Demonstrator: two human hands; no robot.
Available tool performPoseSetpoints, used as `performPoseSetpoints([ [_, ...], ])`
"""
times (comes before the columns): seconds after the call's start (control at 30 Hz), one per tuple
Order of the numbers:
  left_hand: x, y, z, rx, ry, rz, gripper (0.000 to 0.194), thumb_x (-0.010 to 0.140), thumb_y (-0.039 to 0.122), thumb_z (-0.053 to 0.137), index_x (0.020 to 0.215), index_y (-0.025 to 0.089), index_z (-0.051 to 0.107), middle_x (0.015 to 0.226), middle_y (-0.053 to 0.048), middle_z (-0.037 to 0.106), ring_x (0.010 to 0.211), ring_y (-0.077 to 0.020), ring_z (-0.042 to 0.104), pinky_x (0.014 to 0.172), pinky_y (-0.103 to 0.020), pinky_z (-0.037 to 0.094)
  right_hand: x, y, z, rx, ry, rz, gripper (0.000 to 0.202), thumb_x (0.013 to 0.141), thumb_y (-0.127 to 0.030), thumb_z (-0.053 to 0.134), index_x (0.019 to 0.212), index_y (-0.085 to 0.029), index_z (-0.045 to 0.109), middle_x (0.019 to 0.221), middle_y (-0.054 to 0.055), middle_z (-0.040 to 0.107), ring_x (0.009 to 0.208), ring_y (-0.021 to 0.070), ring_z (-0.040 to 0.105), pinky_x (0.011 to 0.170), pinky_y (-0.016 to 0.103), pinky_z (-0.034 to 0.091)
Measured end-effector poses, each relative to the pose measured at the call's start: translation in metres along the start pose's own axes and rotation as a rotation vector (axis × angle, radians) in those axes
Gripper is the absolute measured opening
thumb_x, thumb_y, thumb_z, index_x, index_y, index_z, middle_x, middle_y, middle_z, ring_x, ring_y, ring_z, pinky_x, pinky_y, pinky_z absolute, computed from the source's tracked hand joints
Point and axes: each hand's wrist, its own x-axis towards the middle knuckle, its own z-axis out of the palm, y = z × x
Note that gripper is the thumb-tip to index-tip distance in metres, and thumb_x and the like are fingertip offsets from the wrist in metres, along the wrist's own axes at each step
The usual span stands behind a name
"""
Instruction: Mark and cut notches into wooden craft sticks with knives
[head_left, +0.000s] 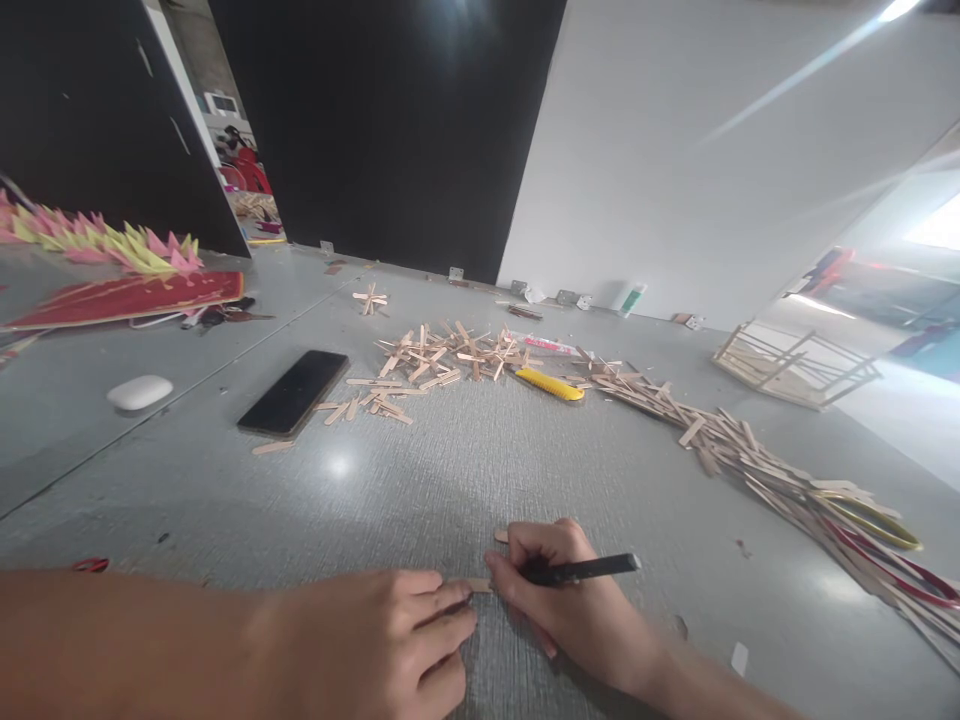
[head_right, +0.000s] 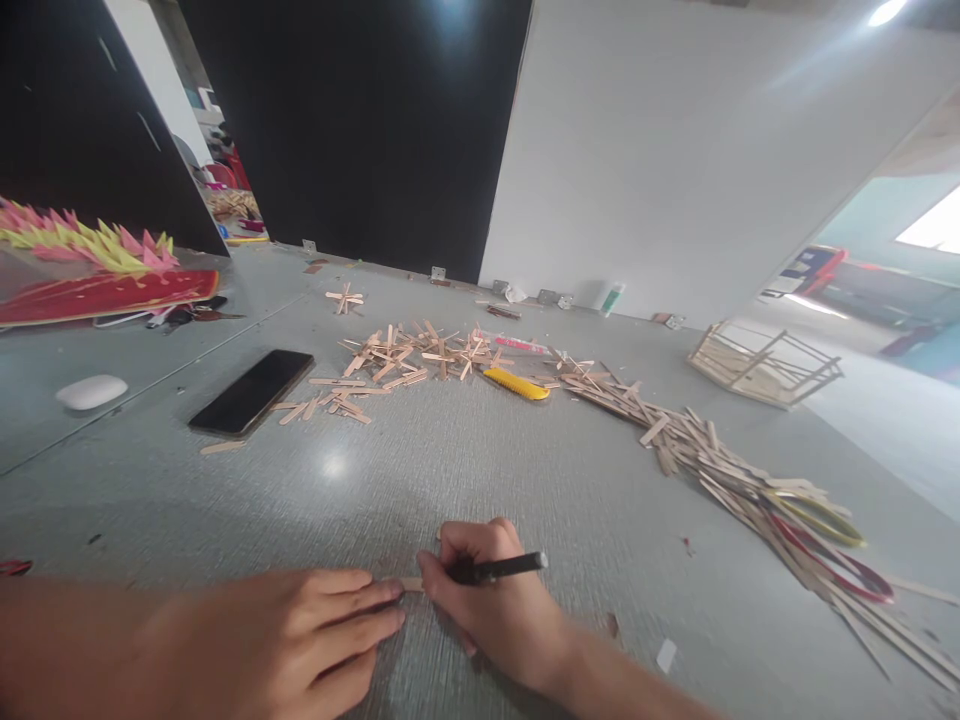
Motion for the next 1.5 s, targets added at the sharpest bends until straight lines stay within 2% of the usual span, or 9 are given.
performPoseSetpoints([
  [0.13, -0.0003, 0.0004, -0.0004, -0.002, 0.009, -0.009, 0.017, 0.094, 0.019, 0.057, 0.085, 0.015, 0.072, 0.104, -0.012, 0.080, 0.101, -0.0253, 0.074, 0.091, -0.034, 0.060, -0.0001, 0.0006, -0.0002, -0.001, 0.004, 0.006, 0.046, 0.093, -0.041, 0.063, 0.059, -0.025, 0.037, 0.041, -0.010, 0.037, 0.030, 0.0052, 0.037, 0.032, 0.018, 0.018],
  [0.33, 0.0000, 0.0000, -0.0016, -0.008, -0.004, -0.002, 0.015, 0.092, 0.020, 0.060, 0.086, 0.015, 0.073, 0.103, -0.013, 0.080, 0.103, -0.0251, 0.074, 0.090, -0.034, 0.059, 0.0013, 0.0015, -0.0023, 0.030, -0.005, 0.049, 0.045, 0.096, -0.048, 0.059, 0.062, -0.024, 0.041, 0.047, -0.005, 0.051, 0.031, 0.0050, 0.039, 0.032, 0.017, 0.023],
  [0.73, 0.0010, -0.0002, -0.0020, -0.004, -0.003, -0.004, 0.021, 0.095, 0.017, 0.054, 0.087, 0.014, 0.073, 0.104, -0.013, 0.080, 0.101, -0.0254, 0.075, 0.091, -0.034, 0.060, 0.0025, -0.0011, -0.0015, -0.014, 0.007, 0.061, 0.043, 0.092, -0.042, 0.064, 0.061, -0.025, 0.040, 0.044, -0.007, 0.046, 0.031, 0.0053, 0.038, 0.031, 0.017, 0.022],
  [1.13, -0.0016, 0.0021, 0.0017, -0.031, -0.001, -0.020, 0.014, 0.091, 0.018, 0.062, 0.086, 0.015, 0.074, 0.108, -0.015, 0.080, 0.105, -0.0264, 0.075, 0.092, -0.036, 0.061, 0.0033, -0.0009, -0.0020, -0.083, 0.020, 0.033, 0.041, 0.094, -0.033, 0.057, 0.059, -0.025, 0.035, 0.042, -0.007, 0.042, 0.031, 0.0058, 0.038, 0.032, 0.018, 0.020],
  [1.37, -0.0009, 0.0019, -0.0002, -0.034, -0.011, -0.026, 0.016, 0.093, 0.020, 0.061, 0.086, 0.016, 0.075, 0.109, -0.014, 0.080, 0.105, -0.0257, 0.075, 0.090, -0.035, 0.062, 0.0036, -0.0006, -0.0044, -0.107, -0.002, 0.018, 0.043, 0.096, -0.033, 0.055, 0.059, -0.025, 0.034, 0.041, -0.008, 0.042, 0.029, 0.0064, 0.040, 0.031, 0.018, 0.022],
  [1.5, -0.0020, 0.0025, 0.0008, -0.055, -0.005, -0.037, 0.013, 0.092, 0.020, 0.064, 0.088, 0.016, 0.075, 0.111, -0.015, 0.080, 0.108, -0.0267, 0.074, 0.090, -0.036, 0.062, 0.0046, -0.0012, -0.0045, -0.138, 0.026, 0.006, 0.044, 0.093, -0.031, 0.058, 0.058, -0.025, 0.033, 0.043, -0.009, 0.035, 0.030, 0.0056, 0.039, 0.031, 0.018, 0.021],
])
